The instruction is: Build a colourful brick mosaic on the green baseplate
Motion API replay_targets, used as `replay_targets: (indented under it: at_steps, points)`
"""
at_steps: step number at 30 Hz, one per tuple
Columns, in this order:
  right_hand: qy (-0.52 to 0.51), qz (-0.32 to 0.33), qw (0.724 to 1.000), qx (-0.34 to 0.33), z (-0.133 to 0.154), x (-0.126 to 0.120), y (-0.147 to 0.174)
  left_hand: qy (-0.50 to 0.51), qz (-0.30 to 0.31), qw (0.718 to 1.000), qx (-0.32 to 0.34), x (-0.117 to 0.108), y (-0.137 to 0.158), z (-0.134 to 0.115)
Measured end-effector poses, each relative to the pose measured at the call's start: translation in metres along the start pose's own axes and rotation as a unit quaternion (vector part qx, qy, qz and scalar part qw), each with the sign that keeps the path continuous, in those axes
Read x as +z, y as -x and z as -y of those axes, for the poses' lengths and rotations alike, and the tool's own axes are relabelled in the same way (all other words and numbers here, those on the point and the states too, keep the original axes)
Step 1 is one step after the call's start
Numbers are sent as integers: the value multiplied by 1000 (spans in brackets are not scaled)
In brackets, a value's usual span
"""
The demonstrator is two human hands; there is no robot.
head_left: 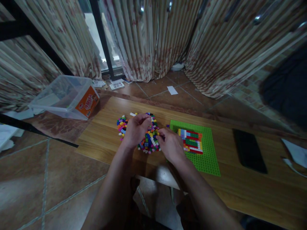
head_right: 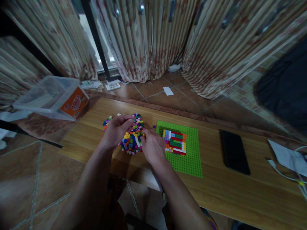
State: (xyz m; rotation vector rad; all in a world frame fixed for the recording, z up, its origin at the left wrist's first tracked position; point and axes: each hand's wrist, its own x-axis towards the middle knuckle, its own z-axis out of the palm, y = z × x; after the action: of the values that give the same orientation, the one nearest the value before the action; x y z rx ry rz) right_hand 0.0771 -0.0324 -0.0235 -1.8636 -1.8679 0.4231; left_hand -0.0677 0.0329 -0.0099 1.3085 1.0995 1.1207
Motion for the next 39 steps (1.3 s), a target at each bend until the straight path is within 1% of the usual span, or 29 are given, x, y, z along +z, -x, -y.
replay_targets:
  at_steps: [3, 8, 12, 17, 21, 25, 29, 32, 34, 39]
  points:
    - [-12, 3, 1000, -3, 0, 0, 0, 0, -12, 1000, -4, -2, 1, -5]
    - [-15, 8, 999, -43, 8, 2, 0, 1, -24, 1000, -7, -3, 4, -8]
    - [11, 30, 999, -40, 17, 6, -2, 14, -21, 1000, -9, -4, 4, -6]
    - [27, 36, 998, -39, 22, 9, -2, 25, -23, 999, -6, -5, 3, -5]
    - [23, 50, 998, -40, 21, 8, -2, 9, -27, 1000, 2, -5, 3, -7]
    - [18, 72, 995, -64, 17, 7, -3, 5, -30, 1000, -1, -5, 3, -8]
    - [4, 85, 994, -70, 14, 6, -5, 11, -34, 999, 3, -4, 3, -7]
    - [-17, 75, 995, -70, 15, 6, -5, 18, -31, 999, -3, -4, 2, -8]
    - [-49, 59, 995, -71, 16, 5, -4, 22, -28, 999, -14, -4, 2, -9]
    - [-159, -17, 984, -74, 13, -9, -1, 24, -28, 999, -31, -2, 2, -10]
